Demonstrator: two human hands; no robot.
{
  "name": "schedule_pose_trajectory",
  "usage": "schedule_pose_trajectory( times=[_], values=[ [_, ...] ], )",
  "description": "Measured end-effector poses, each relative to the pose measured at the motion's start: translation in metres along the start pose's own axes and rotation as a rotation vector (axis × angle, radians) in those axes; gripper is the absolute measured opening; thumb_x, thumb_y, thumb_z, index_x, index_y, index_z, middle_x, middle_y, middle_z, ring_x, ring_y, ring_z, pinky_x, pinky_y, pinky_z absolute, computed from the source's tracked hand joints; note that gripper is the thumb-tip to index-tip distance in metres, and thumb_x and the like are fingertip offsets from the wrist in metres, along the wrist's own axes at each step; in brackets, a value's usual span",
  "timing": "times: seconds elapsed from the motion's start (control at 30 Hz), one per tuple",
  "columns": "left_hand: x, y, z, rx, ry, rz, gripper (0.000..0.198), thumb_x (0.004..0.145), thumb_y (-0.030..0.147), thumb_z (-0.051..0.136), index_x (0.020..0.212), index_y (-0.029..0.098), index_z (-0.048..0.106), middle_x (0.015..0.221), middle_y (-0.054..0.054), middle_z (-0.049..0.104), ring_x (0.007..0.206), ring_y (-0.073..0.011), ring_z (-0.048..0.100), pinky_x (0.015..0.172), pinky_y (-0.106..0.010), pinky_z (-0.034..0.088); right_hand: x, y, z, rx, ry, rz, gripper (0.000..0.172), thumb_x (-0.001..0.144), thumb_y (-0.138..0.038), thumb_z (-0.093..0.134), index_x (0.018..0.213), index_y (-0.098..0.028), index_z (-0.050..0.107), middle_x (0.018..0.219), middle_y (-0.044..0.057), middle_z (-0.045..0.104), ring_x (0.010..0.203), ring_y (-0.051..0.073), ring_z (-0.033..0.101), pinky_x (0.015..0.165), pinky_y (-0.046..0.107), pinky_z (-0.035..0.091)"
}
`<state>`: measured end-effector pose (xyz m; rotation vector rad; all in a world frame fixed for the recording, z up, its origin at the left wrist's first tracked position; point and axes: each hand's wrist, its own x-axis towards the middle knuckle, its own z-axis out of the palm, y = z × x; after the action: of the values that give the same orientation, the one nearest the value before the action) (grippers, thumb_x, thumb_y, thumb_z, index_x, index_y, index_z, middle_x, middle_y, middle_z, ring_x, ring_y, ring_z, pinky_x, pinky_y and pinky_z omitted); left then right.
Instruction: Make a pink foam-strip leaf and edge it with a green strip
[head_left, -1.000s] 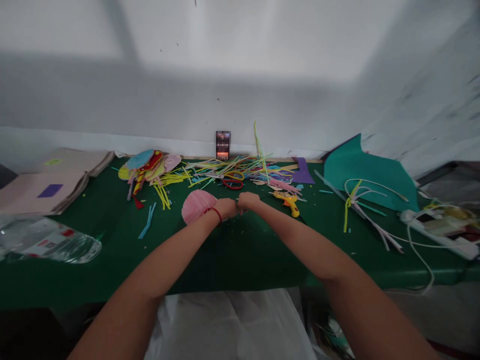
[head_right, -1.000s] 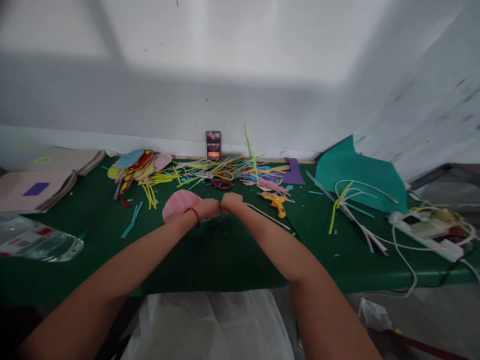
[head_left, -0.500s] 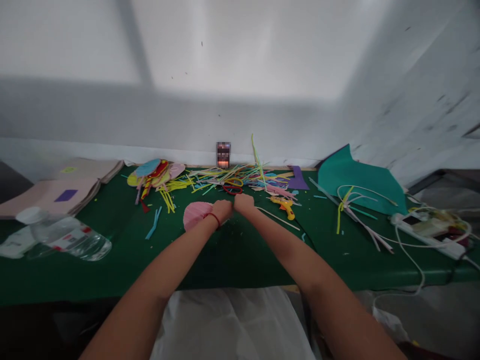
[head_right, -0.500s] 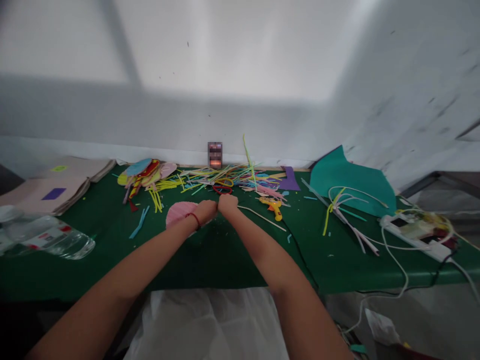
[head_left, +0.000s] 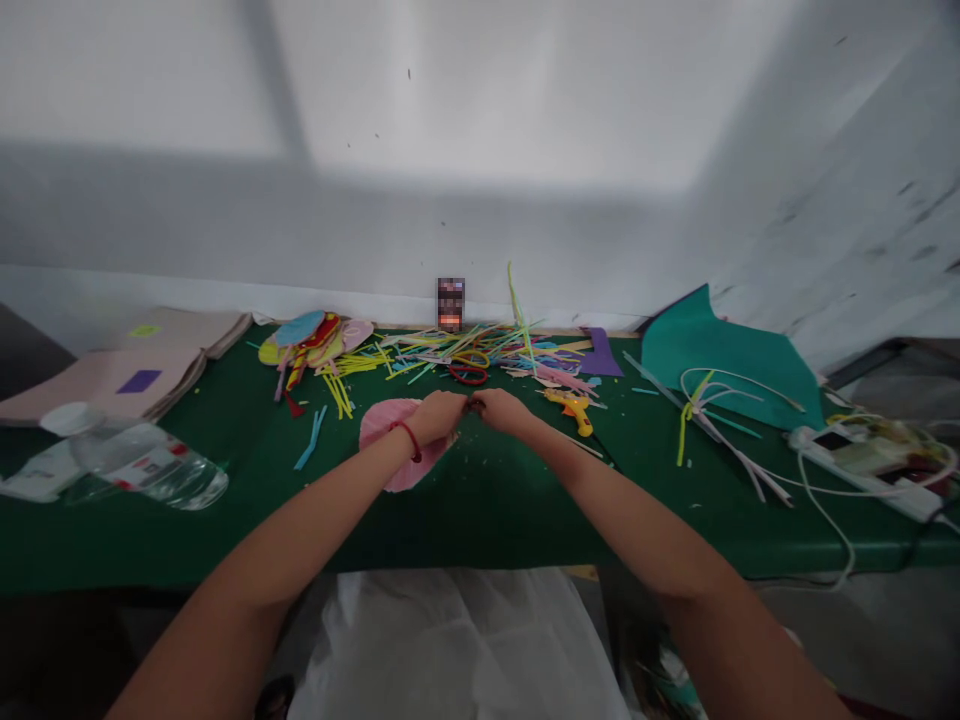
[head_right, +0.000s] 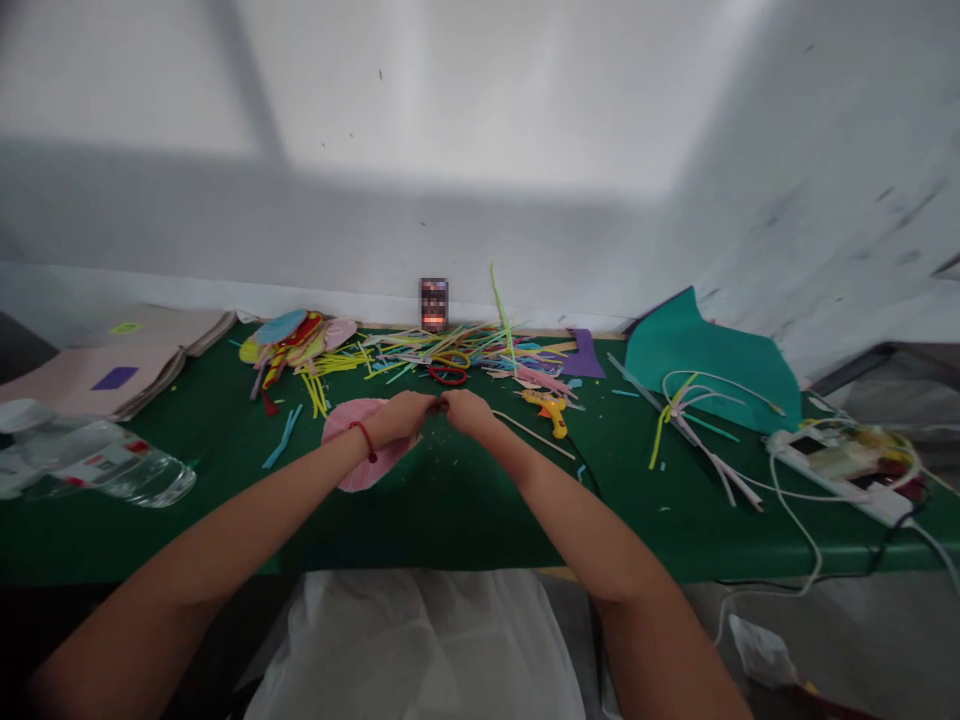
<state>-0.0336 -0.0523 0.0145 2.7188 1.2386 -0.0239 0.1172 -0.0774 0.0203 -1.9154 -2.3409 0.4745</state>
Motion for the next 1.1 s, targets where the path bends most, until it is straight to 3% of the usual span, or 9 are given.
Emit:
schedule_pose_trajectory(
  times=[0.27, 0.43, 0.77, 1.1],
  values=[
    [-0.004, -0.001, 0.002, 0.056, 0.029, 0.074, 0.032, 0.095, 0.019, 0.039, 0.106, 0.017, 0.068, 0.102, -0.012, 0.072, 0.09, -0.022, 0.067, 0.08, -0.03, 0.045, -0.013, 0.003, 0.012, 0.021, 0.098, 0.003, 0.027, 0.09, -0.022, 0.045, 0.103, -0.024, 0.069, 0.104, 0.006, 0.071, 0.093, 0.021, 0.063, 0.069, 0.026, 0.04],
    [-0.011, -0.001, 0.001, 0.072, 0.011, 0.168, 0.027, 0.091, 0.015, 0.044, 0.099, 0.019, 0.069, 0.095, -0.006, 0.073, 0.085, -0.0183, 0.067, 0.078, -0.026, 0.044, -0.031, 0.006, 0.013, 0.082, 0.118, -0.068, 0.025, 0.091, -0.023, 0.047, 0.1, -0.024, 0.07, 0.099, 0.004, 0.071, 0.088, 0.019, 0.062, 0.068, 0.024, 0.038],
    [-0.023, 0.004, -0.011, 0.114, -0.003, 0.331, 0.022, 0.089, 0.009, 0.045, 0.093, 0.016, 0.065, 0.091, -0.006, 0.07, 0.075, -0.0162, 0.063, 0.072, -0.026, 0.042, -0.052, 0.018, 0.012, 0.267, 0.187, -0.226, 0.025, 0.089, -0.02, 0.049, 0.1, -0.022, 0.071, 0.091, 0.006, 0.071, 0.083, 0.018, 0.062, 0.069, 0.024, 0.038],
    [-0.056, 0.017, -0.035, 0.014, -0.103, 0.451, 0.021, 0.095, 0.018, 0.045, 0.099, 0.022, 0.065, 0.09, 0.004, 0.07, 0.078, -0.0107, 0.058, 0.073, -0.02, 0.04, -0.087, 0.012, -0.011, 0.465, 0.004, -0.435, 0.02, 0.09, -0.022, 0.049, 0.09, -0.017, 0.068, 0.075, 0.002, 0.066, 0.066, 0.012, 0.054, 0.063, 0.021, 0.038]
  ],
)
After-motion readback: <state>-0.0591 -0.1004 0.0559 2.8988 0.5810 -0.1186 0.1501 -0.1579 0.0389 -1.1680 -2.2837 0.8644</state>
